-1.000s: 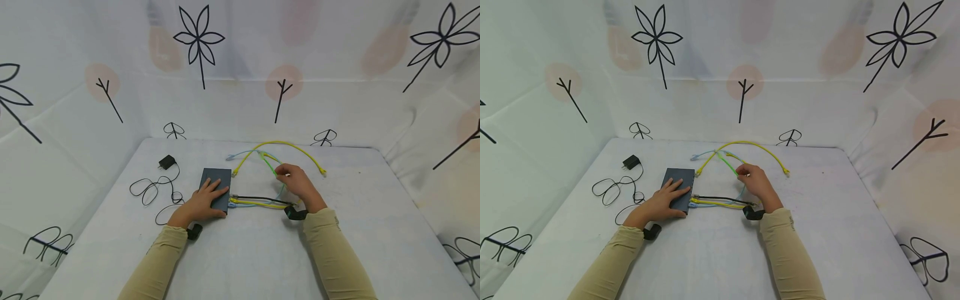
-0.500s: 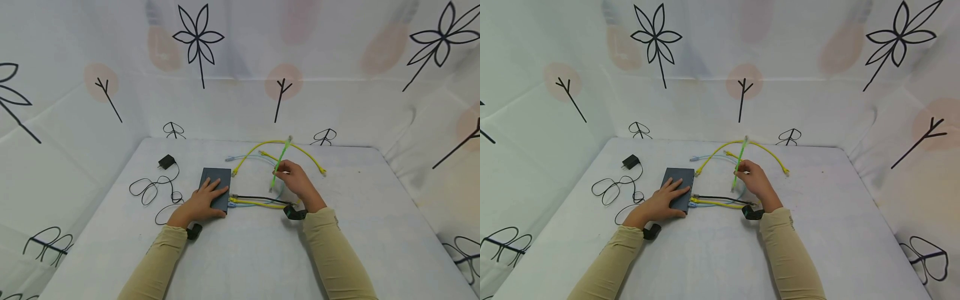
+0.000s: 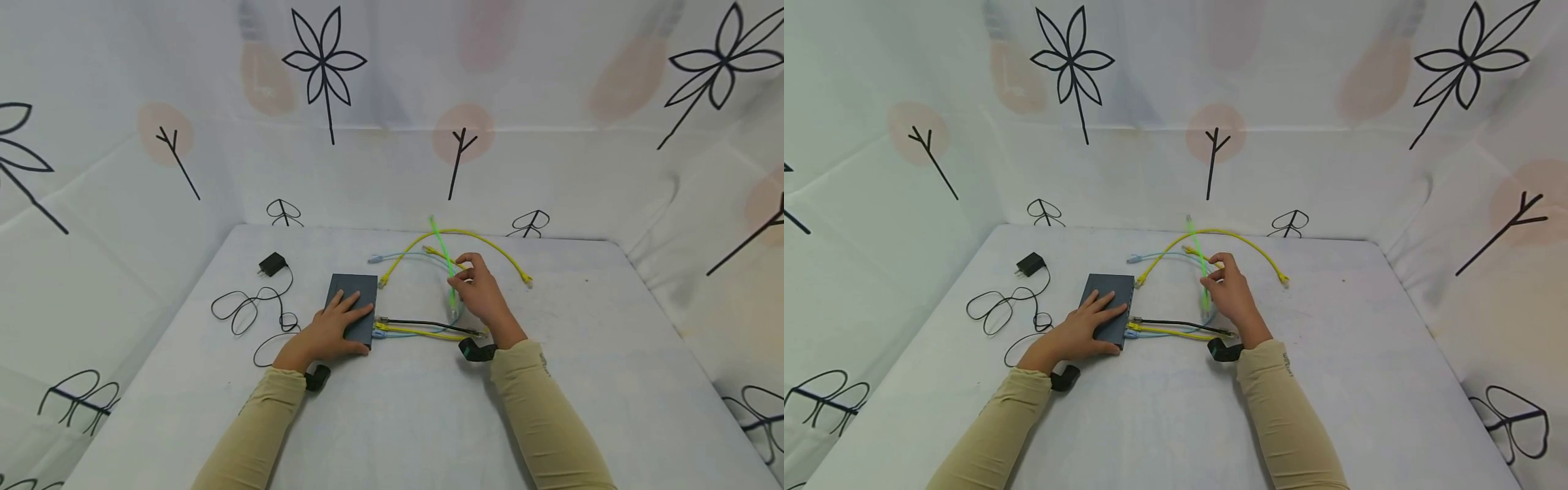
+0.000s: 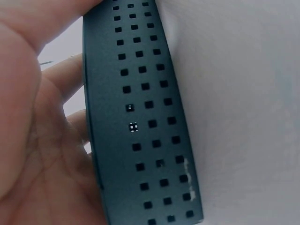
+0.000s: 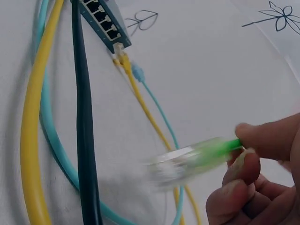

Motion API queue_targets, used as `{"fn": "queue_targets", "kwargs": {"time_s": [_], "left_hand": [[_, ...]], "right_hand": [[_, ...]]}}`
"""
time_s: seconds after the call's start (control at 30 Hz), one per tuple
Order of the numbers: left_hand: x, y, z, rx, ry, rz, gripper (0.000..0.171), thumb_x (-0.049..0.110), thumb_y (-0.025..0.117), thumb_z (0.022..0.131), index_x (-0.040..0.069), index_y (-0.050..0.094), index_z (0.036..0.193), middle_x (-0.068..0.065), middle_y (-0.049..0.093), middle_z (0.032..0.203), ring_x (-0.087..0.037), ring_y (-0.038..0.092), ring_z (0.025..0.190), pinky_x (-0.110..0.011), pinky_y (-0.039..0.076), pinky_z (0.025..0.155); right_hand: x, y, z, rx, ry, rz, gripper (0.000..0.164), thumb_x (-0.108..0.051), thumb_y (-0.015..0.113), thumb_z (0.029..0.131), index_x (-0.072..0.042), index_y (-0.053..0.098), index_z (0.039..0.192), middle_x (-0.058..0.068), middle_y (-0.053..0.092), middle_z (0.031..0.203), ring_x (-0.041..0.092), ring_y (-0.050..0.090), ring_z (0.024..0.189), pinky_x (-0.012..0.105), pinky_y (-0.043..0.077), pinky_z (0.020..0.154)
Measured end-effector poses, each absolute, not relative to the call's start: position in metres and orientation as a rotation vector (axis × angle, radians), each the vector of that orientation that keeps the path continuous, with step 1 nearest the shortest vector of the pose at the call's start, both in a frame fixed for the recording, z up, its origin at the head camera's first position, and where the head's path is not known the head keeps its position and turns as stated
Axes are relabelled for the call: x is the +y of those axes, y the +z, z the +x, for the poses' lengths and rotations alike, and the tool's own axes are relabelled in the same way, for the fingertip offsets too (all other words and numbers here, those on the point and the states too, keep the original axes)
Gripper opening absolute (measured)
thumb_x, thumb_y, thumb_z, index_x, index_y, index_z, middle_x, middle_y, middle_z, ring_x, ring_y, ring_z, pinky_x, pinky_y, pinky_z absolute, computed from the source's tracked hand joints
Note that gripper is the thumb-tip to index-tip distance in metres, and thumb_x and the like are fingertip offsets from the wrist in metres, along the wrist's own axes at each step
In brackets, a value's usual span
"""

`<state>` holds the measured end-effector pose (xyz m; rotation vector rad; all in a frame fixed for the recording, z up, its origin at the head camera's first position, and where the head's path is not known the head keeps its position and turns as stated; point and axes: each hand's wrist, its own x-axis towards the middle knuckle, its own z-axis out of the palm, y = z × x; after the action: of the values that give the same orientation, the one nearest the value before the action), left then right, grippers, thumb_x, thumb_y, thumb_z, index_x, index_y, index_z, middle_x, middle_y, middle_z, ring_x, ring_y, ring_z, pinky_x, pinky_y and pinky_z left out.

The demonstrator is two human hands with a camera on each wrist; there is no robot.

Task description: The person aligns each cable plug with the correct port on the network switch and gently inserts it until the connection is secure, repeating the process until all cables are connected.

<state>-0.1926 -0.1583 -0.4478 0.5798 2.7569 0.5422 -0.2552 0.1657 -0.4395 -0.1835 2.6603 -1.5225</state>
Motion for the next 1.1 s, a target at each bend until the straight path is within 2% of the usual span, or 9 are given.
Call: {"fn": "queue_targets", "kwargs": {"time_s": [0.13,0.23,0.37,0.47,0.67,0.73,0.83,1.0,1.1], "left_hand": [[-0.1584,-0.4487,-0.1932,2.757,0.54,0.58,0.085,0.055,0.072,0.081,0.034,0.031,0.152,-0.002,0.012,0.164,-0.034,-0.004,0.151,-0.069,0.021,0.11],[-0.1588,-0.4498,-0.1935,2.757,0.547,0.583,0.085,0.055,0.072,0.08,0.034,0.031,0.152,-0.002,0.012,0.164,-0.034,-0.004,0.151,-0.069,0.021,0.11],[-0.1589,-0.4502,-0.1934,2.756,0.563,0.587,0.085,0.055,0.072,0.081,0.034,0.031,0.152,-0.002,0.012,0.164,-0.034,-0.004,0.151,-0.068,0.021,0.111],[-0.1589,-0.4501,-0.1932,2.759,0.565,0.588,0.085,0.054,0.072,0.081,0.034,0.031,0.152,-0.002,0.012,0.164,-0.034,-0.004,0.151,-0.068,0.021,0.111],[-0.1589,-0.4504,-0.1935,2.761,0.557,0.584,0.086,0.055,0.072,0.08,0.035,0.03,0.152,-0.002,0.012,0.164,-0.034,-0.004,0.152,-0.068,0.02,0.111],[-0.1589,-0.4504,-0.1936,2.762,0.552,0.584,0.086,0.055,0.072,0.08,0.035,0.03,0.152,-0.001,0.012,0.164,-0.033,-0.004,0.152,-0.068,0.021,0.111],[-0.1589,-0.4503,-0.1936,2.765,0.55,0.584,0.085,0.055,0.072,0.08,0.036,0.03,0.152,-0.001,0.012,0.164,-0.033,-0.004,0.152,-0.068,0.021,0.111],[-0.1591,-0.4502,-0.1928,2.762,0.555,0.586,0.085,0.055,0.072,0.081,0.035,0.03,0.152,-0.002,0.012,0.164,-0.034,-0.004,0.152,-0.068,0.021,0.111],[-0.1594,-0.4502,-0.1924,2.76,0.565,0.584,0.085,0.055,0.072,0.08,0.035,0.03,0.152,-0.002,0.012,0.164,-0.034,-0.004,0.151,-0.068,0.021,0.111]], "right_hand": [[0.1652,-0.4409,-0.2544,2.678,-1.491,-0.19,0.029,-0.024,0.053,0.101,-0.015,0.055,0.128,0.014,0.062,0.101,0.025,0.058,0.067,0.034,0.047,0.06],[0.1647,-0.44,-0.2533,2.681,-1.474,-0.208,0.027,-0.024,0.051,0.102,-0.011,0.064,0.122,0.013,0.062,0.092,0.026,0.059,0.07,0.035,0.047,0.063],[0.1634,-0.4388,-0.2525,2.64,-1.499,-0.203,0.029,-0.025,0.05,0.102,-0.01,0.065,0.121,0.012,0.061,0.089,0.025,0.06,0.078,0.035,0.048,0.071],[0.1637,-0.4399,-0.2526,2.605,-1.485,-0.238,0.029,-0.025,0.05,0.103,-0.009,0.066,0.121,0.01,0.057,0.084,0.023,0.058,0.078,0.035,0.049,0.074],[0.1641,-0.441,-0.2528,2.603,-1.362,-0.304,0.029,-0.022,0.045,0.103,-0.012,0.068,0.117,0.004,0.051,0.07,0.02,0.054,0.067,0.032,0.042,0.063],[0.1639,-0.4402,-0.2525,2.599,-1.345,-0.308,0.032,-0.02,0.042,0.102,-0.011,0.069,0.115,0.005,0.054,0.072,0.021,0.053,0.067,0.032,0.04,0.061],[0.1636,-0.4388,-0.2515,2.584,-1.34,-0.324,0.032,-0.016,0.041,0.1,-0.009,0.069,0.116,0.007,0.061,0.085,0.021,0.06,0.077,0.033,0.044,0.069],[0.1629,-0.4377,-0.2499,2.581,-1.297,-0.367,0.029,-0.016,0.055,0.096,-0.01,0.066,0.122,0.009,0.065,0.112,0.023,0.064,0.097,0.037,0.049,0.083],[0.1619,-0.4375,-0.2491,2.609,-1.264,-0.392,0.031,-0.021,0.061,0.093,-0.012,0.065,0.123,0.008,0.064,0.113,0.024,0.062,0.1,0.037,0.05,0.08]]}}
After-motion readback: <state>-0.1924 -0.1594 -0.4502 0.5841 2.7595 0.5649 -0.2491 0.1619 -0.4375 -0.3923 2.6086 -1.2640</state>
